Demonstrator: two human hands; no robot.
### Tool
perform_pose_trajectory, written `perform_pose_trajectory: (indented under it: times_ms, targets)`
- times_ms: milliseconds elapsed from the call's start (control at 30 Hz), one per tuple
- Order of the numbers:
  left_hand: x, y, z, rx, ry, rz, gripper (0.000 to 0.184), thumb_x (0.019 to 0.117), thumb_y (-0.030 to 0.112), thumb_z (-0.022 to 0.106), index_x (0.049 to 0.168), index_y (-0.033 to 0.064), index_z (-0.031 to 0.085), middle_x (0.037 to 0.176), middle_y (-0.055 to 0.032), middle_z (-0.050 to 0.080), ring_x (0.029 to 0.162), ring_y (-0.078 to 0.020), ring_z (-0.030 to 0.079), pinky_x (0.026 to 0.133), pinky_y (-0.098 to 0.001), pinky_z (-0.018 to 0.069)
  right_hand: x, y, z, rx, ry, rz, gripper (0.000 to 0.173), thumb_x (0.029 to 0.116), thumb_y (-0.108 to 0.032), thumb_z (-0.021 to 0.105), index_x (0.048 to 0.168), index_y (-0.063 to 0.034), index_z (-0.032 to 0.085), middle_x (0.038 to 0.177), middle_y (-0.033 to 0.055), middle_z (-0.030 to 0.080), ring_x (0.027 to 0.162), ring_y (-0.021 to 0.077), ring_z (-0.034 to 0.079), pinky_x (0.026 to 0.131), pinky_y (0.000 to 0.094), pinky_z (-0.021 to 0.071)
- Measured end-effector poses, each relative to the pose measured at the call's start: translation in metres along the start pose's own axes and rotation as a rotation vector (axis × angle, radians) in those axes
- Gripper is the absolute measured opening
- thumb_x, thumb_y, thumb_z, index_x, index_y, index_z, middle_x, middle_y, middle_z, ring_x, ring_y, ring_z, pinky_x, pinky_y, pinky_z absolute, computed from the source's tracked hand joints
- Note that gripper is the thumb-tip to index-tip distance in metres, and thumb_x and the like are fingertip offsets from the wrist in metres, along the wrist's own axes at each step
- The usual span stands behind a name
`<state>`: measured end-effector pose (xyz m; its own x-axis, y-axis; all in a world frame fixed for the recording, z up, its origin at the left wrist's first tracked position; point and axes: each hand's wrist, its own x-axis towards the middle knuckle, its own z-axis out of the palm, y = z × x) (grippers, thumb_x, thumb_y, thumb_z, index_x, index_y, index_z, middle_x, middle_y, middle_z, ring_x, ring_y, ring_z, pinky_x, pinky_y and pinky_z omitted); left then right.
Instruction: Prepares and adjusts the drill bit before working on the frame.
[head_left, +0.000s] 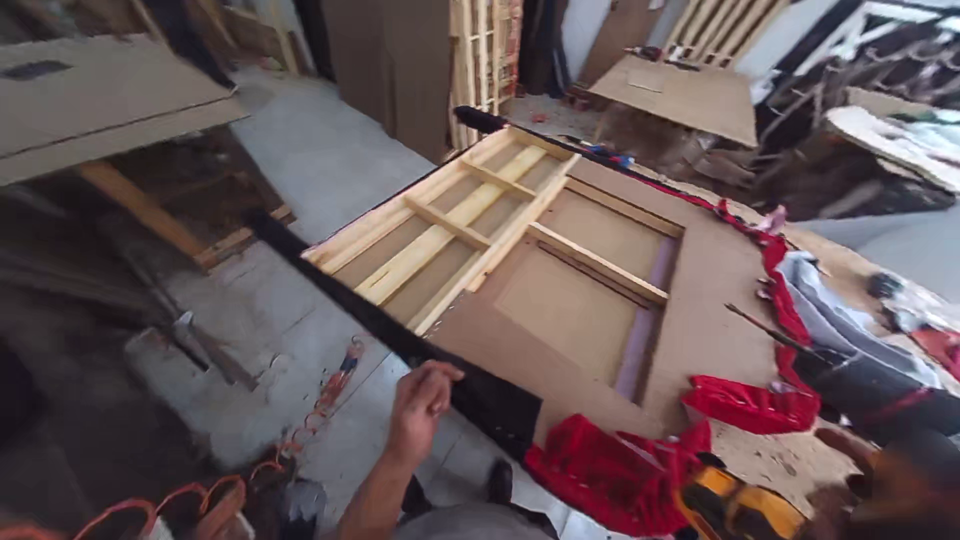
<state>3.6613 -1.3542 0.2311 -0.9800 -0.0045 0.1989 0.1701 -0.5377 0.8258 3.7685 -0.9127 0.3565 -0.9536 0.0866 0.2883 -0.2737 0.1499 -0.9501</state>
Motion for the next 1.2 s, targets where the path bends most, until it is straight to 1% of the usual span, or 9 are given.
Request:
perform_pose_trajectory:
  times_ms: [133,267,367,467,567,667,867,1033,1200]
  targets:
    - [-0.009,0.034,-0.037,-0.037,-0.021,0.173,0.025,0.0994,0.034,0.063,0.108,0.0131,0.075,0.081,0.0111,0.068,0.061,0.0060,0.051,0.054,-0.0130,0.0427,0.033,-0.001,0.198,0.176,-0.061,-0.001,0.038,0.0938,-0.054,0.067,0.122,-0.0277,0.069,0.108,-0.0001,0.077,0.080,0.0140,0.074,0.067,0.0305,0.0636]
    - [-0.001,0.076,-0.092,-0.129,0.146,0.340,0.057,0.0958,0.057,0.061,0.123,0.0069,0.061,0.095,0.0060,0.067,0.066,0.0010,0.054,0.054,-0.0159,0.0426,0.026,0.036,0.366,0.456,-0.271,0.228,0.045,0.0875,-0.051,0.076,0.114,-0.0154,0.070,0.096,0.0093,0.077,0.062,0.0176,0.071,0.052,0.0330,0.0614]
    - [0.006,0.104,-0.146,-0.176,0.315,0.433,0.059,0.0917,0.062,0.064,0.123,0.0117,0.062,0.110,0.0020,0.068,0.078,-0.0011,0.060,0.062,-0.0171,0.0485,0.013,0.055,0.457,0.570,-0.408,0.437,0.043,0.0892,-0.043,0.077,0.110,-0.0061,0.067,0.091,0.0164,0.076,0.057,0.0212,0.070,0.049,0.0352,0.0610]
    - [0.018,0.124,-0.198,-0.163,0.389,0.577,0.036,0.0943,0.046,0.068,0.104,0.0122,0.074,0.101,-0.0011,0.073,0.096,-0.0105,0.067,0.088,-0.0280,0.0552,0.014,0.068,0.530,0.685,-0.588,0.538,0.038,0.0916,-0.038,0.076,0.109,-0.0053,0.070,0.092,0.0183,0.076,0.059,0.0212,0.072,0.052,0.0340,0.0620]
    - [0.041,0.144,-0.252,-0.128,0.321,0.732,0.022,0.0985,0.029,0.064,0.086,0.0131,0.073,0.087,-0.0016,0.072,0.091,-0.0129,0.070,0.087,-0.0294,0.0565,0.040,0.095,0.592,0.942,-1.001,0.685,0.039,0.0961,-0.039,0.069,0.119,-0.0070,0.071,0.097,0.0114,0.076,0.070,0.0155,0.071,0.064,0.0294,0.0611]
    - [0.075,0.161,-0.311,-0.037,0.211,0.750,0.014,0.0970,0.026,0.065,0.091,0.0150,0.071,0.087,-0.0006,0.072,0.092,-0.0121,0.068,0.090,-0.0286,0.0529,0.074,0.127,0.664,1.228,-1.284,0.843,0.039,0.0970,-0.036,0.066,0.126,-0.0092,0.068,0.085,0.0010,0.070,0.072,0.0112,0.067,0.070,0.0288,0.0566]
    - [0.185,0.227,-0.398,0.069,0.412,0.686,0.002,0.0882,0.005,0.067,0.087,0.0055,0.069,0.085,-0.0078,0.072,0.082,-0.0156,0.071,0.078,-0.0303,0.0602,0.159,0.124,0.814,1.434,-1.279,0.876,0.017,0.0963,-0.024,0.066,0.106,-0.0103,0.071,0.074,-0.0026,0.067,0.065,0.0098,0.066,0.066,0.0290,0.0567]
    - [0.269,0.287,-0.451,0.100,0.369,0.628,0.005,0.0892,0.004,0.066,0.085,0.0038,0.069,0.088,-0.0105,0.074,0.088,-0.0200,0.074,0.083,-0.0346,0.0620,0.229,0.104,0.896,1.532,-1.275,0.893,0.015,0.0964,-0.022,0.065,0.104,-0.0102,0.069,0.074,-0.0017,0.067,0.066,0.0115,0.067,0.066,0.0299,0.0575]
    - [0.361,0.315,-0.497,0.141,0.364,0.549,0.008,0.0898,-0.001,0.060,0.084,0.0020,0.064,0.081,-0.0101,0.073,0.075,-0.0170,0.073,0.073,-0.0327,0.0629,0.295,0.111,0.972,1.571,-1.167,0.736,0.015,0.0978,-0.023,0.063,0.103,-0.0108,0.069,0.072,-0.0031,0.066,0.066,0.0105,0.066,0.068,0.0303,0.0561]
